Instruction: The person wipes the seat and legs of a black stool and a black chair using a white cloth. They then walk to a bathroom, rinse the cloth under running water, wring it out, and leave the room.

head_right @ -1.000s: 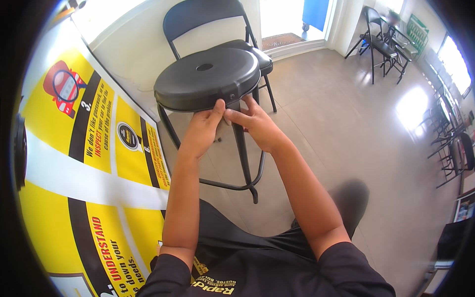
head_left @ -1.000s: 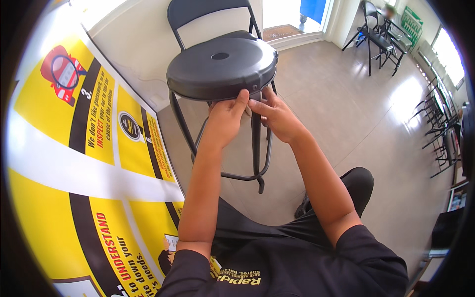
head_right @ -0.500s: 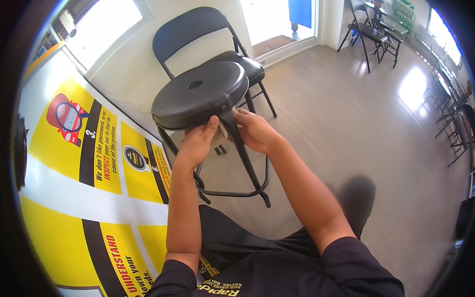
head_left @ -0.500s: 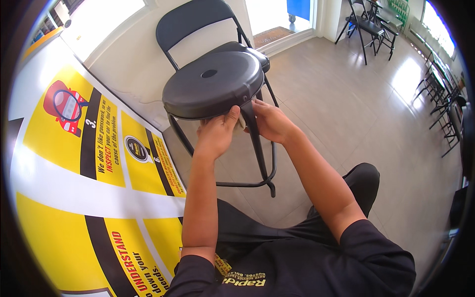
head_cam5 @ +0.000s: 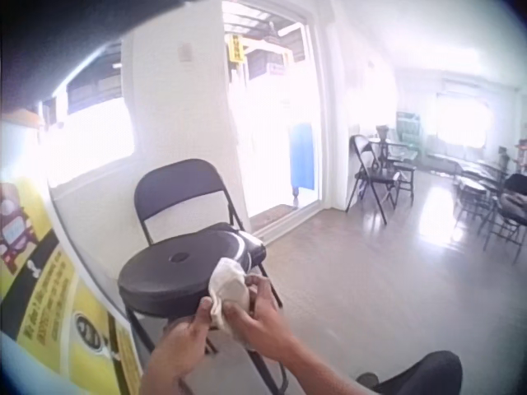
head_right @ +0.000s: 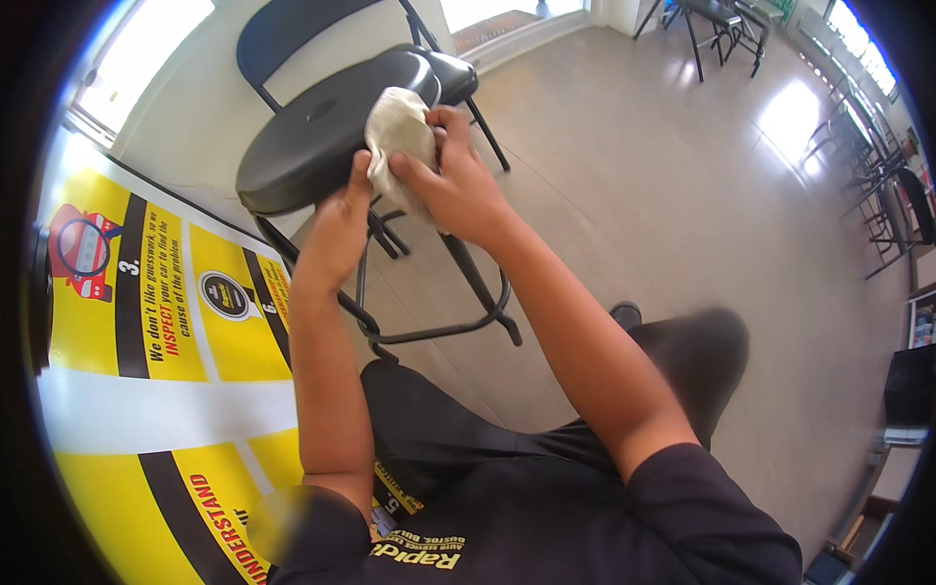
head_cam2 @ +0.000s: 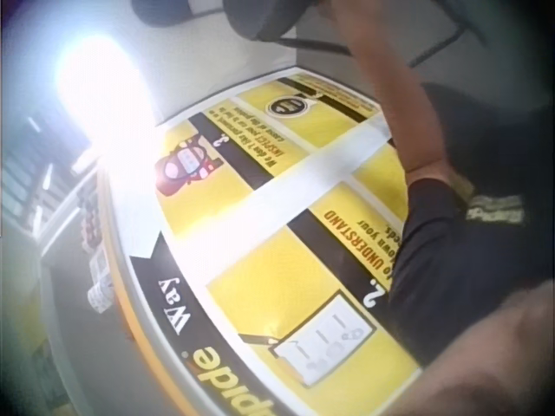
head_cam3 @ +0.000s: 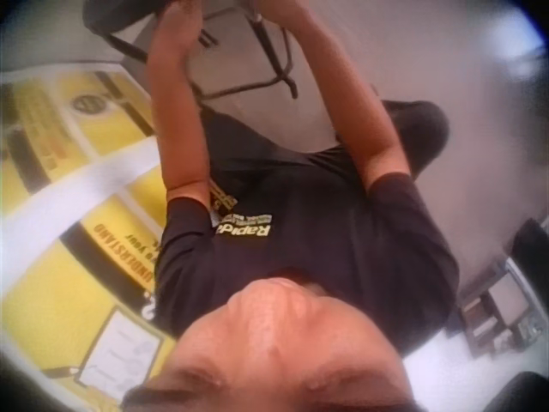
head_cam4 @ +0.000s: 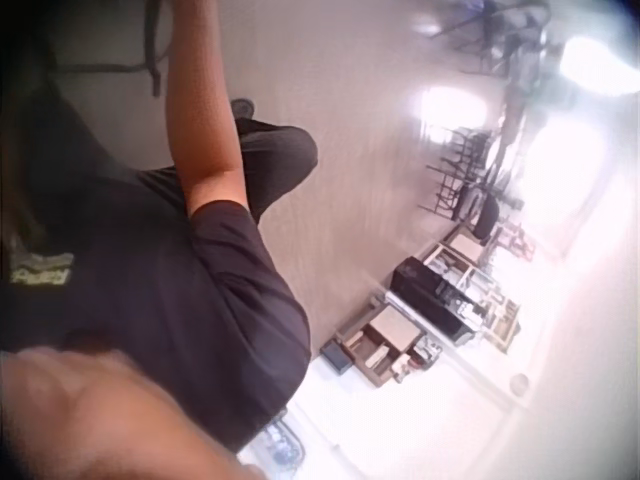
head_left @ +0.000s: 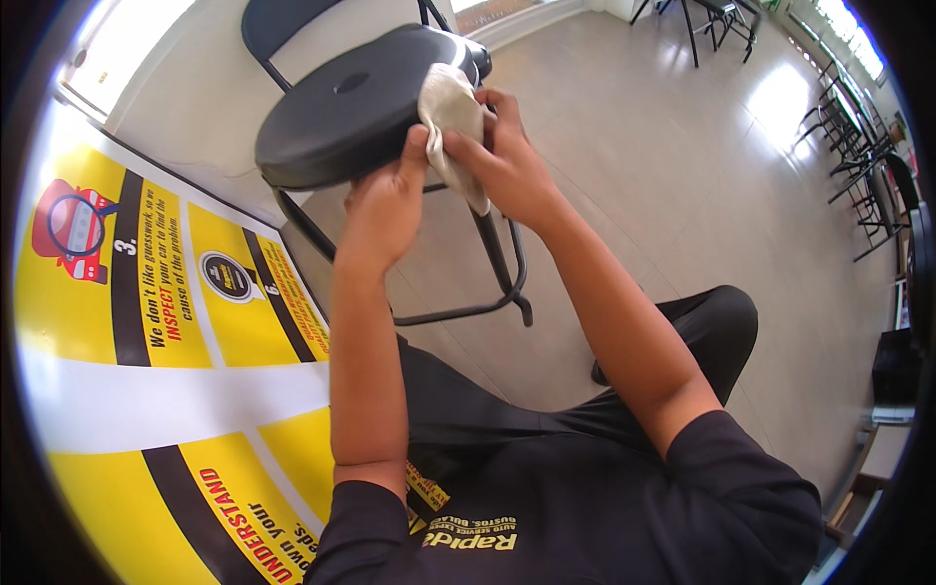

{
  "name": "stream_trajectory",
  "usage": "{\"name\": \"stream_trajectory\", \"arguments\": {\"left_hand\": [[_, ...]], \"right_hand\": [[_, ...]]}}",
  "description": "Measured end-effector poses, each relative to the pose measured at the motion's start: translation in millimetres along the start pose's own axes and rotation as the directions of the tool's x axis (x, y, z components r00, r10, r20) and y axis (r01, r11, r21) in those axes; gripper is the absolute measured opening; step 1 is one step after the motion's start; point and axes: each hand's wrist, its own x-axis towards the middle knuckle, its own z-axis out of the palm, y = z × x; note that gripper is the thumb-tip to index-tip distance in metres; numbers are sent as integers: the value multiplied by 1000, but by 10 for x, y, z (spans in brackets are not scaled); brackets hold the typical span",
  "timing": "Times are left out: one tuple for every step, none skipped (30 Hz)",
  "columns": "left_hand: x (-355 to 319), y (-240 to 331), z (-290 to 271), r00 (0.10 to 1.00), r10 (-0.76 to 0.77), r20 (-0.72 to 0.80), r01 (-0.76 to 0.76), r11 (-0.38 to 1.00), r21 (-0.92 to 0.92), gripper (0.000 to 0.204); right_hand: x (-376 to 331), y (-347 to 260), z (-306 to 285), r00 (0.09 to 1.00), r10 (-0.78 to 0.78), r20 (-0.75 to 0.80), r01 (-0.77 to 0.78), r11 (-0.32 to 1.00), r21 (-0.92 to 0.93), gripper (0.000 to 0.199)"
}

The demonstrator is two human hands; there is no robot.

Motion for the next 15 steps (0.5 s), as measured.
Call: {"name": "stream_trajectory", "arguments": {"left_hand": [[0, 11, 7, 1000, -2, -10, 1, 998, -64, 104], [18, 39, 11, 1000, -7, -9, 6, 997, -72, 106], [28, 60, 22, 1000, -13, -9, 12, 997, -80, 108], [42, 58, 44, 1000, -20, -10, 20, 996, -89, 110], [61, 13, 73, 998, 43, -46, -47, 995, -91, 111], [61, 27, 120, 998, 31, -54, -34, 998, -51, 106], [39, 75, 153, 998, 19, -64, -19, 1000, -11, 101], [9, 92, 169, 997, 2, -74, 1, 999, 34, 97], [-11, 81, 176, 997, 14, -75, -13, 1000, 24, 96], [-31, 65, 186, 997, 27, -76, -26, 1000, 14, 95], [-60, 69, 198, 996, 38, -86, -36, 999, 20, 94], [-86, 68, 202, 994, 49, -101, -47, 999, 24, 93], [-122, 66, 219, 990, 54, -130, -48, 998, 44, 91], [-156, 92, 226, 988, 45, -148, -36, 997, 63, 90], [-186, 111, 239, 985, 36, -166, -23, 997, 79, 89]], "right_hand": [[-3, -37, 35, 999, 51, 1, -51, 999, 17, 62], [26, -88, 54, 996, 92, -1, -92, 995, 34, 66], [42, -93, 83, 991, 133, 0, -133, 990, 52, 70], [39, -15, 131, 999, 42, -17, -41, 998, 55, 71], [27, 106, 203, 998, -52, -31, 53, 996, 65, 73], [17, 228, 247, 988, -143, -52, 146, 987, 61, 74], [-6, 338, 308, 955, -265, -131, 262, 964, -35, 75], [-33, 376, 360, 952, -261, -162, 257, 965, -46, 73], [-65, 406, 406, 947, -258, -192, 251, 966, -58, 70], [-112, 441, 439, 941, -254, -222, 245, 967, -69, 68], [-196, 498, 448, 940, -246, -236, 222, 967, -123, 63], [-286, 611, 476, 938, -246, -245, 207, 962, -177, 58], [-402, 745, 507, 935, -247, -253, 189, 954, -231, 53], [-558, 910, 509, 960, -157, -231, 104, 968, -227, 46], [-757, 1115, 493, 976, -62, -208, 14, 974, -227, 39]]}}
